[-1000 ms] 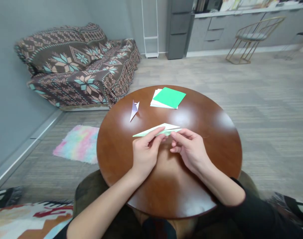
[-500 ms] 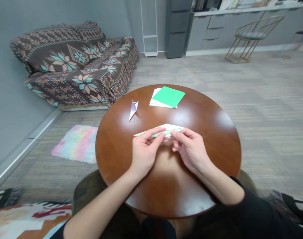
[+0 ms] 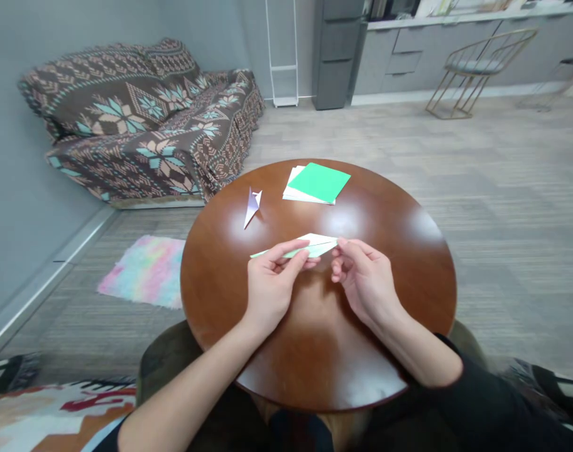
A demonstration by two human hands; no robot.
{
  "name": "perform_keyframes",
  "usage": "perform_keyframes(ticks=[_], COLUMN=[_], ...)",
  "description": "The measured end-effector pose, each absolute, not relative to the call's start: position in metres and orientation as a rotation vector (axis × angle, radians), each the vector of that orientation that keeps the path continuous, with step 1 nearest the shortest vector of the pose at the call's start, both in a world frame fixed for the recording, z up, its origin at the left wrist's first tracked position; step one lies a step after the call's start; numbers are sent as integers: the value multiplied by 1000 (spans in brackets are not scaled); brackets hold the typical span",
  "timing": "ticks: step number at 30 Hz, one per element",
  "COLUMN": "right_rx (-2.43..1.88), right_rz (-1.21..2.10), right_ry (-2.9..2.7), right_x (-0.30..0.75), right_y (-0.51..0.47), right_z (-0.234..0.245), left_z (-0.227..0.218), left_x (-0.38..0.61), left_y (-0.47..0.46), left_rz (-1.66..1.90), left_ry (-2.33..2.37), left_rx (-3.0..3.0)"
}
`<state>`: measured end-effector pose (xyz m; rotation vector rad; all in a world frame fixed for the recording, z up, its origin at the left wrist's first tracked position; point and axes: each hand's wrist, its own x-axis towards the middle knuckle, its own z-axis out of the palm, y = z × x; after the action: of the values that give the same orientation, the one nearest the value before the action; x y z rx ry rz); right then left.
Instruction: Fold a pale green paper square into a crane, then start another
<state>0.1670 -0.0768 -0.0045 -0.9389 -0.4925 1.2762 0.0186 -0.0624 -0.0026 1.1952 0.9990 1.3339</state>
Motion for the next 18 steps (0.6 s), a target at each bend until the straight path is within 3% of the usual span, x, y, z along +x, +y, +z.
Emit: perform_keyframes(ticks=[18], right_rx=[-914], right_rz=[1196], right_ry=[-747], right_x=[165], right_y=[-83], right_z=[-8], left_z=[2], left_x=[17], left_y=[-70], left_rz=[1415], left_ry=[1069], left_rx=[1410])
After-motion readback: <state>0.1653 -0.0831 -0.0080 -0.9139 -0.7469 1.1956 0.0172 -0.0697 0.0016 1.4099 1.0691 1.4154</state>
